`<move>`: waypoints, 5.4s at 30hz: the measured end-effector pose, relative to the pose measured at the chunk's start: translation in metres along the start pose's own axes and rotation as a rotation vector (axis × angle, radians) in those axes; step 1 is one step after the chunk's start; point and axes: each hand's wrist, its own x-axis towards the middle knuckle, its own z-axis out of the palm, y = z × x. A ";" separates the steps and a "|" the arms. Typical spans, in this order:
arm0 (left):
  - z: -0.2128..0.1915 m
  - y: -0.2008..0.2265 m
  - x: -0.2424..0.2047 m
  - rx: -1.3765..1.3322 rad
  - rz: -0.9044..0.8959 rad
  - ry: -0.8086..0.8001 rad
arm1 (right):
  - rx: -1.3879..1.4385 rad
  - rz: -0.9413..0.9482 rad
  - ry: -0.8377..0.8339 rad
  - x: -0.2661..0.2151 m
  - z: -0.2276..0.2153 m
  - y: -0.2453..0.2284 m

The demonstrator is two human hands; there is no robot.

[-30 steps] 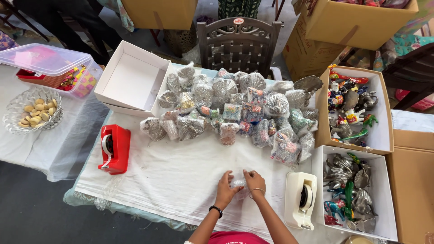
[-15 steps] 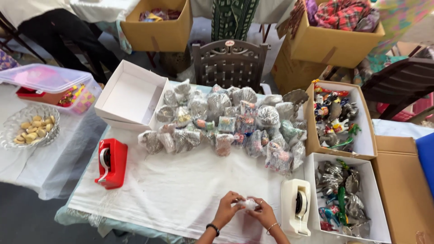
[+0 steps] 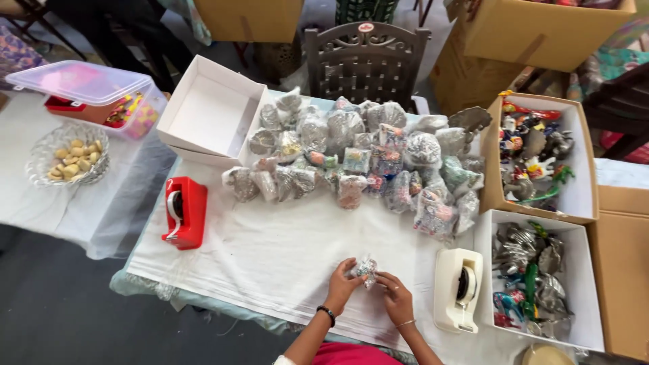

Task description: The person wraps small decorative figurines in bubble wrap on a table. They use a tape dispenser to seal the wrapped items and place them into a pile. The person also sorts through boxes of unwrapped figurines to select items for wrapping.

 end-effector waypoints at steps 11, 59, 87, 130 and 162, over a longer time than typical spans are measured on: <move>-0.065 0.079 0.068 0.090 0.129 0.010 | -0.303 0.070 0.193 -0.014 0.021 0.077; -0.077 -0.022 -0.019 0.798 0.434 0.072 | -0.823 0.485 0.689 -0.025 -0.273 0.074; 0.051 0.028 0.034 0.181 -0.009 -0.039 | -1.039 0.708 0.060 -0.284 -0.163 0.080; -0.015 0.065 -0.027 -0.243 -0.308 -0.407 | -0.768 0.483 0.313 -0.350 -0.170 0.252; -0.097 0.166 0.007 0.544 0.305 0.150 | 0.506 0.567 0.480 0.071 0.053 -0.038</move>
